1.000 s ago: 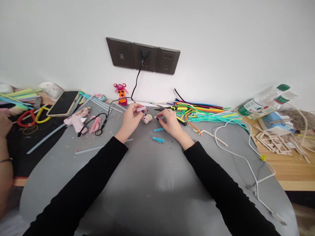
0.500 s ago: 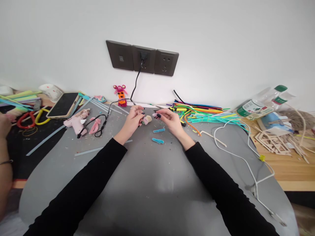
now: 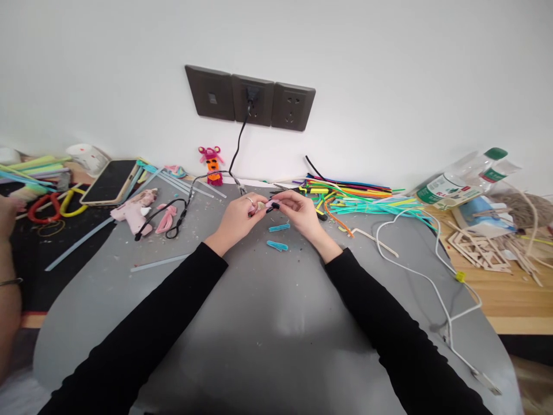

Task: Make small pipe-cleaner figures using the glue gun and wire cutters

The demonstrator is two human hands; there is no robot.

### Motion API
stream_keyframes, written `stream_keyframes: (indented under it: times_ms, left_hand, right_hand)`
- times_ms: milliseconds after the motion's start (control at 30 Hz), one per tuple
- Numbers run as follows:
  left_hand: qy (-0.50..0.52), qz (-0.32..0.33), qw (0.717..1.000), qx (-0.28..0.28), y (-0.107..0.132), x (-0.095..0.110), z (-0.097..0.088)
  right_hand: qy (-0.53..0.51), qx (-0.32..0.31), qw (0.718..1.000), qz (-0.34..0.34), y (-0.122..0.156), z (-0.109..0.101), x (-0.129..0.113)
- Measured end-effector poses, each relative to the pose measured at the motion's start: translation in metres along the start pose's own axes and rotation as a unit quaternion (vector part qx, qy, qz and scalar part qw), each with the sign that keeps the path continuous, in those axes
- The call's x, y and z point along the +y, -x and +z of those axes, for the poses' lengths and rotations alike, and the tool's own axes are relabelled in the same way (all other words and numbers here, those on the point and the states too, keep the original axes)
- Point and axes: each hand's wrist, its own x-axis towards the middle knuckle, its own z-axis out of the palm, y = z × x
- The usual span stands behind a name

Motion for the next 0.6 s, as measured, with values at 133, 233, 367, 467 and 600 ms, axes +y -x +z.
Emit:
stream_keyframes:
  times_ms: [133,233,367,467,600]
  left_hand:
    - [-0.022,0.021,0.999,0.008,0.002,-0.001,0.0]
    - [-0.034,0.035,0.999,0.015,0.002,-0.003,0.0]
    - [-0.061,0.043,0.997,0.025,0.002,-0.005,0.0]
    - [-0.077,0.056,0.995,0.016,0.002,-0.006,0.0]
    - [-0.139,0.093,0.986,0.005,0.003,-0.009,-0.002]
  right_hand:
    - [-0.001,-0.017,1.0,0.002,0.001,0.0,0.0]
    - [0.037,-0.001,0.999,-0.01,0.001,0.0,0.0]
    - [0.167,0.05,0.98,-0.094,0.003,0.0,-0.005]
    - [0.252,0.031,0.954,-0.161,0.005,0.0,-0.011]
    - [0.301,-0.024,0.928,-0.216,0.008,0.001,-0.013]
